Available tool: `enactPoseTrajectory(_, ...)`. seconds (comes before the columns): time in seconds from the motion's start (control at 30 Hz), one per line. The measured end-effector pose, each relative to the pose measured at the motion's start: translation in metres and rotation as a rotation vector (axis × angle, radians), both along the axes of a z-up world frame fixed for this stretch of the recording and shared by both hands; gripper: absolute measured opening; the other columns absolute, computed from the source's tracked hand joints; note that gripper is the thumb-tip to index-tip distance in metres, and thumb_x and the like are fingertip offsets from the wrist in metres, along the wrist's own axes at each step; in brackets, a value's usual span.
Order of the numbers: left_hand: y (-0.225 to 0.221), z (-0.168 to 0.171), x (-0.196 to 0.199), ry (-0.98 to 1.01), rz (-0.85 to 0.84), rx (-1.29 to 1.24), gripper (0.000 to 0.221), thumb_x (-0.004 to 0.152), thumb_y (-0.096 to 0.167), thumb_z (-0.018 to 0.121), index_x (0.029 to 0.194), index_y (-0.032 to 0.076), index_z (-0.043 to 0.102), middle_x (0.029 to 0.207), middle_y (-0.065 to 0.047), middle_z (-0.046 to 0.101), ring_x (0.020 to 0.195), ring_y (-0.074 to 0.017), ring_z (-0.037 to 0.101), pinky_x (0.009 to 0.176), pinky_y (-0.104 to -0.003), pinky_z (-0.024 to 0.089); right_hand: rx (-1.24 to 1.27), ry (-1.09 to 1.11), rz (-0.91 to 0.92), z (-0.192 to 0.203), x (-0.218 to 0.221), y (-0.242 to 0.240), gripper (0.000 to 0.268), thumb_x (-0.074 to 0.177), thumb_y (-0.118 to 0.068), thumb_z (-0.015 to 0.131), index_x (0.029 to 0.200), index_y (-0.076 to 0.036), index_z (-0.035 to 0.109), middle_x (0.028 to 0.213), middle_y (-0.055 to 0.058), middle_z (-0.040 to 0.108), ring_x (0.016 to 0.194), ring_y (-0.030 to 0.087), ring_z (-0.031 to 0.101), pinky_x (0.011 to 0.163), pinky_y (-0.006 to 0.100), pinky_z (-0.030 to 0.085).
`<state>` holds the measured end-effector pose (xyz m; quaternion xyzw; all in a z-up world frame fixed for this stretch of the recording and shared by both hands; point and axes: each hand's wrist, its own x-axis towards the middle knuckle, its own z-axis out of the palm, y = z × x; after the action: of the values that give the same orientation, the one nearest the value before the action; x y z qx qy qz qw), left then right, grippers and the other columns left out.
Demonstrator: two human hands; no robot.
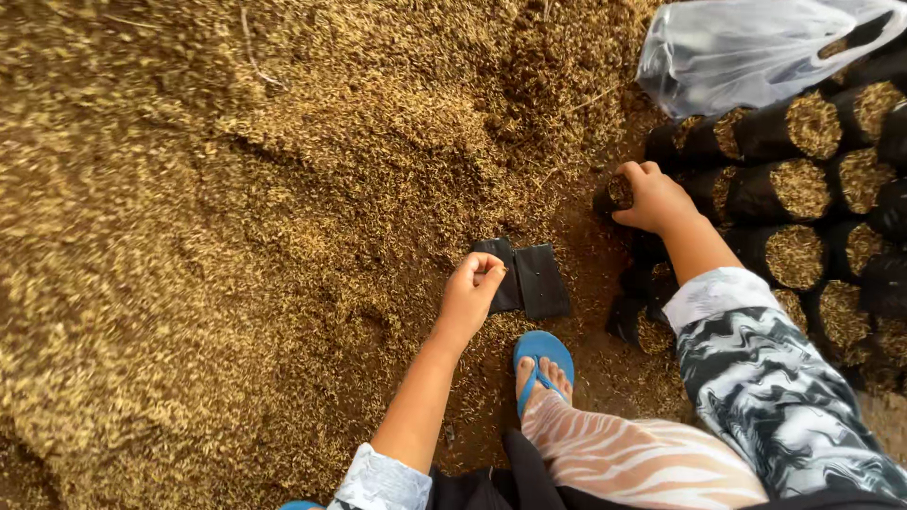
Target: The person scoops dried plant material from a large pile and fills small black plastic pouches by hand. The person folds and seals each pouch and places it with others nearby. The process is repeated continuously throughout the clip.
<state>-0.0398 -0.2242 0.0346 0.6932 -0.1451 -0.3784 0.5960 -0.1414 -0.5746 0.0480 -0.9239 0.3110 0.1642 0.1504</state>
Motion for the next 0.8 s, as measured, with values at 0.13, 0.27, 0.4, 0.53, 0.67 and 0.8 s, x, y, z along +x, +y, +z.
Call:
enactPoseTrajectory(0.13, -0.014, -0.02, 0.006, 0.032, 0.002, 0.011, 0.014, 0.098, 0.019, 0.067, 0.105, 0.007, 0.067, 0.086, 0.005, 0.063, 0.075, -0.0045, 0.055, 0.068, -0.025, 0.049, -0.025, -0.111, 0.036, -0.014, 0.0, -0.005, 0.083, 0.065, -0.042, 0.093, 0.132, -0.011, 0.057, 0.13, 0.021, 0.056, 0.115, 0.042, 0.059, 0.092, 0.051, 0.051)
enactPoseTrajectory(0.27, -0.025, -0.033, 0.005, -0.005, -0.023, -0.027, 0.014, 0.097, 0.018, 0.068, 0.105, 0.007, 0.068, 0.088, 0.005, 0.066, 0.077, -0.0039, 0.058, 0.071, -0.024, 0.051, -0.019, -0.259, -0.043, -0.037, 0.028, -0.021, 0.06, 0.085, -0.043, 0.082, 0.129, -0.007, 0.063, 0.125, 0.021, 0.062, 0.112, 0.041, 0.063, 0.095, 0.05, 0.053)
enactPoseTrajectory(0.4, -0.026, -0.038, 0.006, 0.017, -0.035, -0.008, 0.014, 0.097, 0.017, 0.067, 0.105, 0.006, 0.067, 0.087, 0.005, 0.066, 0.076, -0.0039, 0.057, 0.069, -0.025, 0.05, -0.166, 0.038, -0.126, -0.075, 0.071, -0.026, 0.039, 0.091, -0.028, 0.074, 0.122, -0.006, 0.065, 0.122, 0.022, 0.068, 0.11, 0.043, 0.067, 0.09, 0.05, 0.056)
enactPoseTrajectory(0.53, -0.016, -0.041, 0.013, 0.029, -0.026, 0.015, 0.014, 0.098, 0.017, 0.067, 0.107, 0.006, 0.067, 0.087, 0.005, 0.064, 0.076, -0.0039, 0.056, 0.069, -0.024, 0.049, -0.151, 0.03, -0.233, -0.1, 0.095, -0.017, 0.028, 0.092, -0.011, 0.07, 0.118, -0.004, 0.067, 0.117, 0.023, 0.072, 0.108, 0.044, 0.069, 0.09, 0.05, 0.056)
enactPoseTrajectory(0.67, -0.012, -0.039, 0.024, 0.021, -0.019, 0.103, 0.014, 0.098, 0.019, 0.066, 0.106, 0.007, 0.067, 0.085, 0.004, 0.064, 0.076, -0.0044, 0.056, 0.07, -0.024, 0.049, 0.25, -0.496, -0.29, -0.108, 0.113, -0.005, 0.038, 0.089, -0.015, 0.072, 0.123, -0.002, 0.062, 0.123, 0.018, 0.071, 0.115, 0.035, 0.069, 0.098, 0.042, 0.052)
enactPoseTrajectory(0.8, -0.021, -0.03, 0.026, 0.063, -0.035, 0.06, 0.015, 0.099, 0.019, 0.067, 0.108, 0.007, 0.067, 0.083, 0.004, 0.06, 0.074, -0.0057, 0.052, 0.068, -0.026, 0.047, 0.122, -0.688, -0.73, -0.122, 0.119, -0.006, 0.043, 0.103, -0.021, 0.06, 0.141, -0.004, 0.051, 0.149, 0.018, 0.052, 0.139, 0.031, 0.053, 0.121, 0.04, 0.043)
